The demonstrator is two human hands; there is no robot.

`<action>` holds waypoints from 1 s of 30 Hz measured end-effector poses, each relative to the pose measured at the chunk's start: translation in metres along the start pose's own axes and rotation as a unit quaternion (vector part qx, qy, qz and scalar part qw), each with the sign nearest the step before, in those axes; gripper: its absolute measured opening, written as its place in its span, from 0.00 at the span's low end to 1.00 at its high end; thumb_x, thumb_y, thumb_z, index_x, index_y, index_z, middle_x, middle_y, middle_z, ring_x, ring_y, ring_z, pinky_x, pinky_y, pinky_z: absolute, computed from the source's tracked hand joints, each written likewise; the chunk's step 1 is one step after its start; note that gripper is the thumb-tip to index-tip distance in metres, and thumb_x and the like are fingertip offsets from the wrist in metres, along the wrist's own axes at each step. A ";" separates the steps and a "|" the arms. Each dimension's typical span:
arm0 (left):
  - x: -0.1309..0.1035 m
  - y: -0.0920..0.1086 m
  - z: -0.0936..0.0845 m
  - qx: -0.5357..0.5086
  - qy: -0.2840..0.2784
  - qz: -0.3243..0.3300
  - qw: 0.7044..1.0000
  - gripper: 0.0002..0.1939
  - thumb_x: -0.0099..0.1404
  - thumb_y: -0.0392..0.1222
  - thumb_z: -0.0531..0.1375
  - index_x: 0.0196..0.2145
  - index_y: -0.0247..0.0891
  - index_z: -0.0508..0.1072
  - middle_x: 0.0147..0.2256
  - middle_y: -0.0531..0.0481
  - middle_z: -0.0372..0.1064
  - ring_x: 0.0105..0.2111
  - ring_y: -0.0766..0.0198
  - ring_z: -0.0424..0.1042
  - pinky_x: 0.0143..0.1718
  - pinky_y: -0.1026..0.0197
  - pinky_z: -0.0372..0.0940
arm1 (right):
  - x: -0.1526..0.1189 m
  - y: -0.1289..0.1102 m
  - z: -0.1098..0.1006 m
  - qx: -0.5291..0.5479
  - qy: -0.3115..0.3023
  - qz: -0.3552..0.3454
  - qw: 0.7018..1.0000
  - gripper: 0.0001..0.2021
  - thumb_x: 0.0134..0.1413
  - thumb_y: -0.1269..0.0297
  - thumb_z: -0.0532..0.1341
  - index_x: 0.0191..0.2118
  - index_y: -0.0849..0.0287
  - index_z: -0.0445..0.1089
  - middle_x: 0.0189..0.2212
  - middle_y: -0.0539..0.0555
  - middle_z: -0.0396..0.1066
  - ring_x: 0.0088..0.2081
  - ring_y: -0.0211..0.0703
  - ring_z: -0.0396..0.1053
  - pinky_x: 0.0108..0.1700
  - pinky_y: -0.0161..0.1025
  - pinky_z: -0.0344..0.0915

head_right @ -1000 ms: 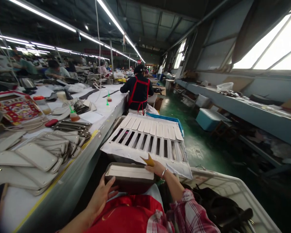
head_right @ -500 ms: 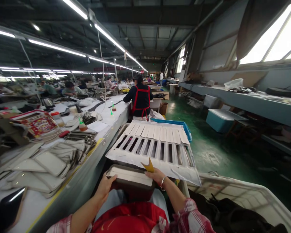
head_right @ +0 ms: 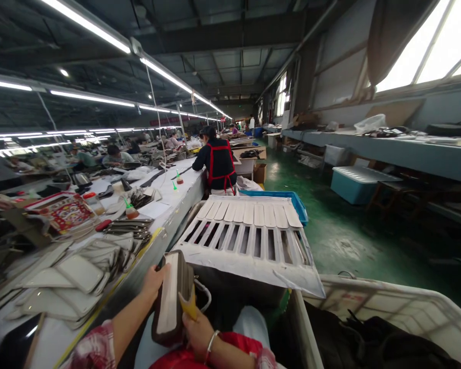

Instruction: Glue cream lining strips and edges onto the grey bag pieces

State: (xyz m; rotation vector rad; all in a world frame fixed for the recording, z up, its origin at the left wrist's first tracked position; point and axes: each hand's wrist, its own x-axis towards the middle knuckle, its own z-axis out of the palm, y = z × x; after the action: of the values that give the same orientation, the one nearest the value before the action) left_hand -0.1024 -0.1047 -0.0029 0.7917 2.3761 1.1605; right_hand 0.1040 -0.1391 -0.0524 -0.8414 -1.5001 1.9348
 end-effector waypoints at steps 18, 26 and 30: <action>-0.044 0.027 0.020 0.330 -0.074 0.139 0.931 0.49 0.47 0.46 0.60 0.61 0.28 0.42 0.52 0.31 0.54 0.51 0.43 0.59 0.47 0.52 0.57 | -0.053 -0.031 -0.083 -0.014 -0.030 0.180 0.983 0.32 0.50 0.36 0.45 0.19 0.62 0.65 0.16 0.56 0.65 0.16 0.39 0.64 0.17 0.35 0.59; -0.066 0.039 0.021 0.272 -0.311 0.361 0.836 0.54 0.41 0.41 0.63 0.62 0.32 0.41 0.58 0.37 0.51 0.57 0.48 0.53 0.55 0.56 0.49 | -0.072 -0.043 -0.137 0.045 0.047 0.132 0.989 0.23 0.52 0.41 0.47 0.41 0.57 0.58 0.24 0.54 0.70 0.17 0.43 0.68 0.17 0.37 0.62; -0.076 0.049 0.029 0.329 -0.407 0.406 0.749 0.54 0.38 0.40 0.64 0.62 0.36 0.45 0.58 0.39 0.53 0.56 0.48 0.54 0.56 0.54 0.47 | -0.081 -0.044 -0.159 0.033 0.065 0.101 0.992 0.21 0.48 0.46 0.57 0.38 0.60 0.58 0.25 0.52 0.69 0.20 0.41 0.69 0.19 0.34 0.63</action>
State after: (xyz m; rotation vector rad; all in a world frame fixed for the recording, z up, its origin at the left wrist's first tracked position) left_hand -0.0127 -0.1111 0.0263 2.1631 1.5925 -0.0173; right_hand 0.2789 -0.0881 -0.0268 -1.1042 -1.3105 2.0186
